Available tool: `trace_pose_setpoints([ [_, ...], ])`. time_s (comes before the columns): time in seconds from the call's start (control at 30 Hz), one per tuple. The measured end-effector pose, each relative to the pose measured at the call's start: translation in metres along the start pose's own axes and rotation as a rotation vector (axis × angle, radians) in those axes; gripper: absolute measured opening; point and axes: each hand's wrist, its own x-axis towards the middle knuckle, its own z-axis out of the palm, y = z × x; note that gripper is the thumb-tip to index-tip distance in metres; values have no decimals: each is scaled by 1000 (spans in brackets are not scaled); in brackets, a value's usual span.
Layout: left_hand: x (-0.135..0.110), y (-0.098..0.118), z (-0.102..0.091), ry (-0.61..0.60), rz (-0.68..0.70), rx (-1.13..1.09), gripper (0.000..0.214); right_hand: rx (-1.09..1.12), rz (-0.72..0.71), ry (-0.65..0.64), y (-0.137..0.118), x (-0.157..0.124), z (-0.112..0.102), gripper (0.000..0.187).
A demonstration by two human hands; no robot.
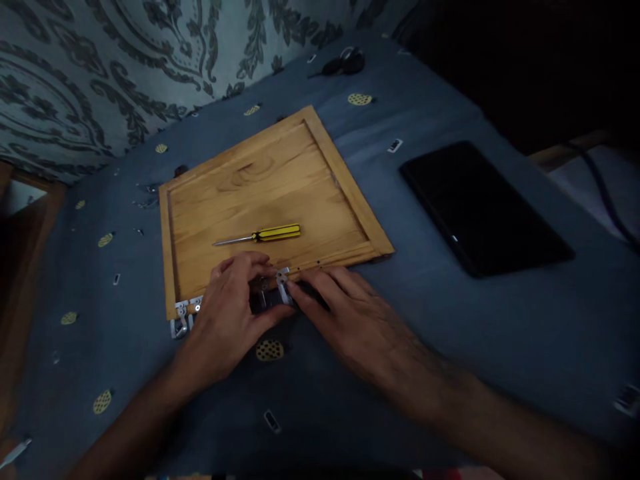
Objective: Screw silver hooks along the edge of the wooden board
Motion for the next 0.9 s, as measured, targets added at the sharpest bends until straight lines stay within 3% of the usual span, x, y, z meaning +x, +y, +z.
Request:
trace_pose_setpoints([
  [0.27, 2, 0, 1, 10, 85, -12, 56, 21, -20, 32, 4, -1, 4, 29],
  [0.53, 3, -4, 4, -7, 125, 15, 55, 229, -18, 218, 16, 6, -1, 19],
  [0.7, 4, -7, 2, -43, 169, 45, 63, 233, 75, 234, 22, 9, 1, 13],
  [0.9, 3, -8, -1, -54, 186, 108, 60, 259, 54, 294, 11, 45, -17, 23],
])
